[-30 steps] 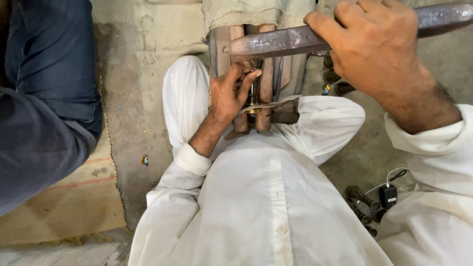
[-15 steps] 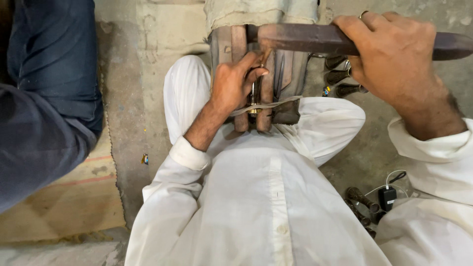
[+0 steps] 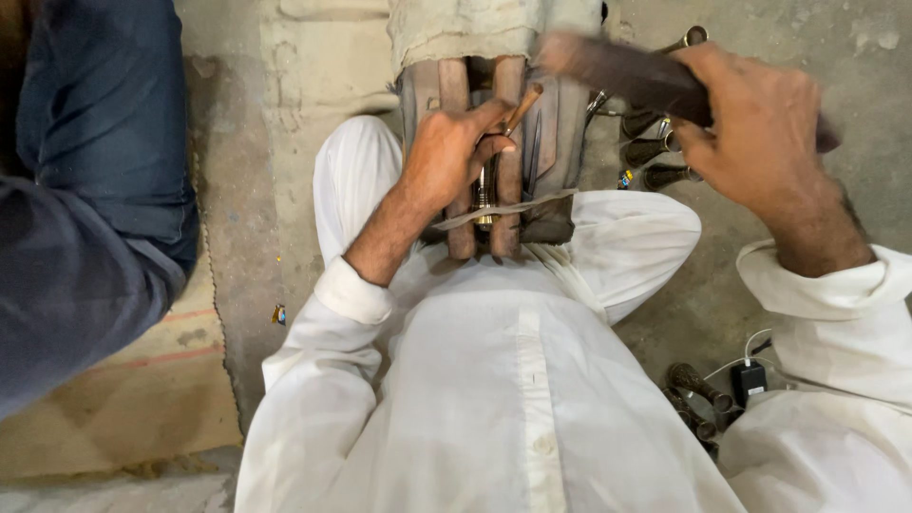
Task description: The person sits cross-legged on the floor with a brass vessel held upright in a wooden clamp between their feet. They hold a small punch against the brass surface with one hand and strike it with a wooden mallet in the other hand, repeatedly repositioning the punch to work around the vessel's decorated surface.
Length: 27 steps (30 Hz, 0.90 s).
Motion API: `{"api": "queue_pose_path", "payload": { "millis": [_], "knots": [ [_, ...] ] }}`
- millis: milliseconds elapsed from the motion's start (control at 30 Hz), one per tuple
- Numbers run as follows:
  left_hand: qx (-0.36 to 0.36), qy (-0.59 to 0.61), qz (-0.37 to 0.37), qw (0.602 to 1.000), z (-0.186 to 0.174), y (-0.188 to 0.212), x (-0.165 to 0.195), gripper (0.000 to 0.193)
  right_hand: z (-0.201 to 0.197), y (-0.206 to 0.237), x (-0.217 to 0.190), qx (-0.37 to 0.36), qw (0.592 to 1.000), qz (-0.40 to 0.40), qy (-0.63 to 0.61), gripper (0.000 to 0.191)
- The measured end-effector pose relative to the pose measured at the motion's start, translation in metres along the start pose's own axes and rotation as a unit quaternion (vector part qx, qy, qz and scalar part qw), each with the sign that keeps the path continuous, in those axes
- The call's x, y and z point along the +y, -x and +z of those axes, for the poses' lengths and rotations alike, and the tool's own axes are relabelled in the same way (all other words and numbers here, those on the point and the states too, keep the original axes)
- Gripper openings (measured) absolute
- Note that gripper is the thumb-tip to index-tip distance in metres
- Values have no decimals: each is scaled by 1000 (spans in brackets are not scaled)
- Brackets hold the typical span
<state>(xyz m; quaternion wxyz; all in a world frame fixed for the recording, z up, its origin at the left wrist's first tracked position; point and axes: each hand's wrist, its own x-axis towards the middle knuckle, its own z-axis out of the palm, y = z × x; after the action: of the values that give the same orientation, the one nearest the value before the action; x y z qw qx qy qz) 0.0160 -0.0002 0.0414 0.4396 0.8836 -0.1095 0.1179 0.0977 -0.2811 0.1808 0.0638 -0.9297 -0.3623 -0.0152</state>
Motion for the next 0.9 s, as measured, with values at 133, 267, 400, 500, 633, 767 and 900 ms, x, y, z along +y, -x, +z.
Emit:
{"api": "queue_pose_path", "payload": {
  "millis": [133,267,400,500,633,767,900],
  "knots": [
    [-40,-3,11,999,-3,-4,-1,35,20,11,9,29,997,-67,-29,46],
    [-90,-24,35,995,-5,-12,0,31,34,31,24,22,997,11,-74,41],
    [-108,-22,67,992,-9,-19,2,31,53,47,26,31,996,33,-79,41],
    [-143,-39,69,987,-10,-25,2,29,60,58,26,26,995,41,-84,40],
    [-174,-56,73,980,-8,-32,0,25,70,67,20,50,986,94,-130,35],
    [-178,-48,94,978,-6,-33,-3,27,75,74,16,40,984,104,-139,31],
    [-178,-34,119,976,-3,-35,-5,29,81,77,11,76,948,165,-260,34]
  ]
}}
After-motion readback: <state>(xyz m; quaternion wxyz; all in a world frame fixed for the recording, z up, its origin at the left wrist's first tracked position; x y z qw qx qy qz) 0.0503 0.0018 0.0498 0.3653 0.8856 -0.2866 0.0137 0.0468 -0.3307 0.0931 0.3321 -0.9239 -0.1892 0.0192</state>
